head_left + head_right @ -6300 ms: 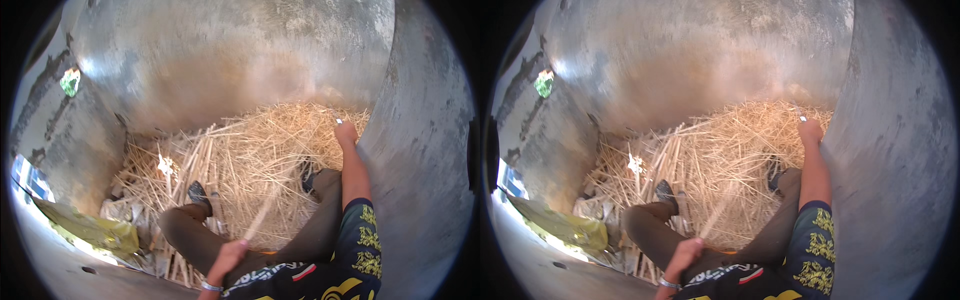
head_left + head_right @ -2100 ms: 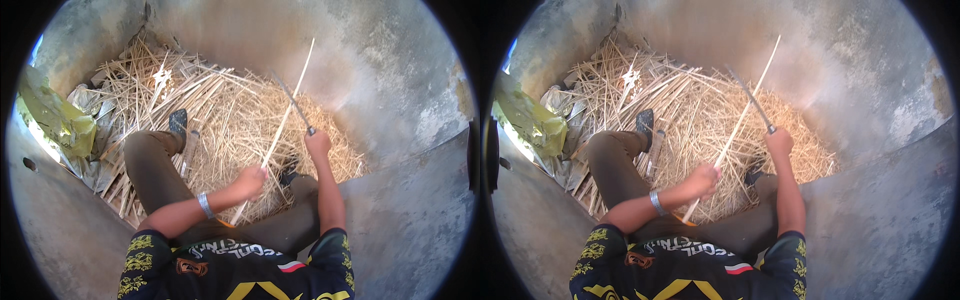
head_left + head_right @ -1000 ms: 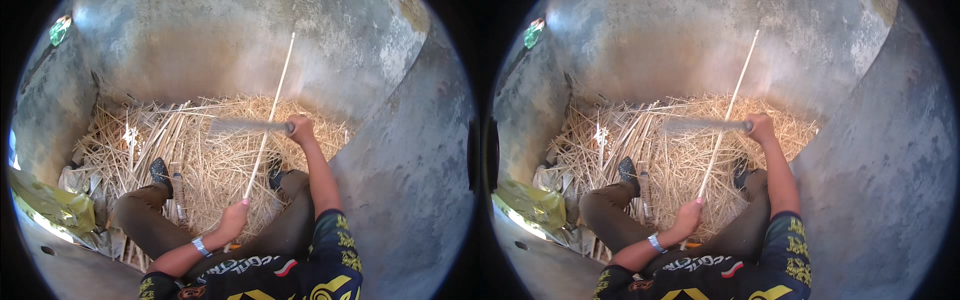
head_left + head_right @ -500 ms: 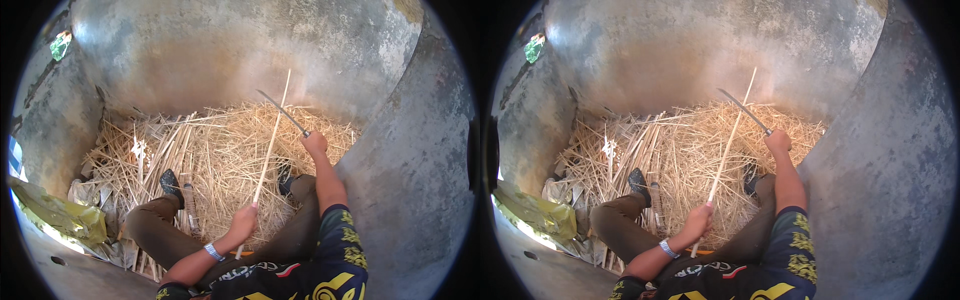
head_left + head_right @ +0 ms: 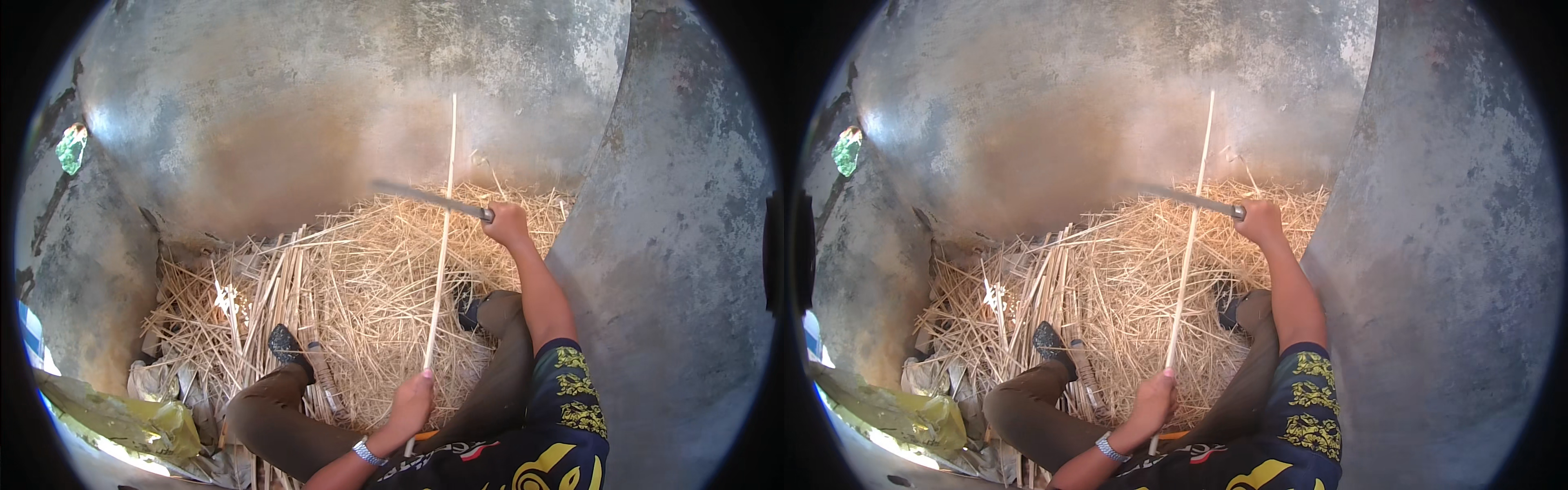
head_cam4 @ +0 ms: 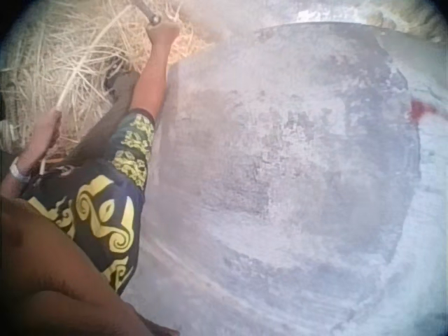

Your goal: The person sits on a concrete floor surrounded by straw and uses a large knife to cut long, thin sticks into smaller pieces. They hold the sticks with one hand and strike them with the knife to sever them, dropping the cut pieces onto the pile below.

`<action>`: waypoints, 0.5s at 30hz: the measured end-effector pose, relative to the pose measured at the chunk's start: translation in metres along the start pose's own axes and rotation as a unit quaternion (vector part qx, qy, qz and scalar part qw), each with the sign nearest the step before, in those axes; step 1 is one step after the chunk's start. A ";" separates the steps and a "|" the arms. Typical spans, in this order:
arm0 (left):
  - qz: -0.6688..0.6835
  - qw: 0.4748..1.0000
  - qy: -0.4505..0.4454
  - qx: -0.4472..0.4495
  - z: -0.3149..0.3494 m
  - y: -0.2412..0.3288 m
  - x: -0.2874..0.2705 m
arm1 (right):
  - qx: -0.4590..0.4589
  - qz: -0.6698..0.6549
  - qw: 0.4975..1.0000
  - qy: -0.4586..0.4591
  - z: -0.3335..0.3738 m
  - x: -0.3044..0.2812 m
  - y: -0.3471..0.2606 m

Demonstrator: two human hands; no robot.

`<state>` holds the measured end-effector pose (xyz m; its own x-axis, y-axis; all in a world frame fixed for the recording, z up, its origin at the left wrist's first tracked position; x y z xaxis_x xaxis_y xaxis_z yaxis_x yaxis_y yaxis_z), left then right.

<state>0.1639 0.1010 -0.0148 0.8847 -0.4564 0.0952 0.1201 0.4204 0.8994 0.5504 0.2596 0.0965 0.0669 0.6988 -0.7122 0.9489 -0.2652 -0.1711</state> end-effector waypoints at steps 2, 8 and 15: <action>-0.048 0.997 -0.002 0.055 0.005 0.005 -0.010 | 0.084 -0.057 0.995 0.006 0.003 0.001 0.035; -0.055 0.998 -0.020 0.001 0.045 0.024 -0.046 | 0.177 0.001 0.982 -0.070 0.011 0.014 0.039; -0.033 0.994 -0.006 -0.100 0.090 0.034 -0.083 | 0.183 0.068 0.979 -0.056 0.015 0.027 0.057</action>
<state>0.0541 0.0823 0.0463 0.8666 -0.4970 0.0451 0.2656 0.5358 0.8014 0.6015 0.2541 0.0573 0.1317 0.5692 -0.8116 0.7580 -0.5855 -0.2876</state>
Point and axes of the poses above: each hand's wrist, its own z-axis away from the middle knuckle, its own x-axis out of the palm, y = z × x, the point moved 9 cm from there along -z, towards the middle knuckle, and after that the axes turned 8 degrees about y, right-handed, at the moved point
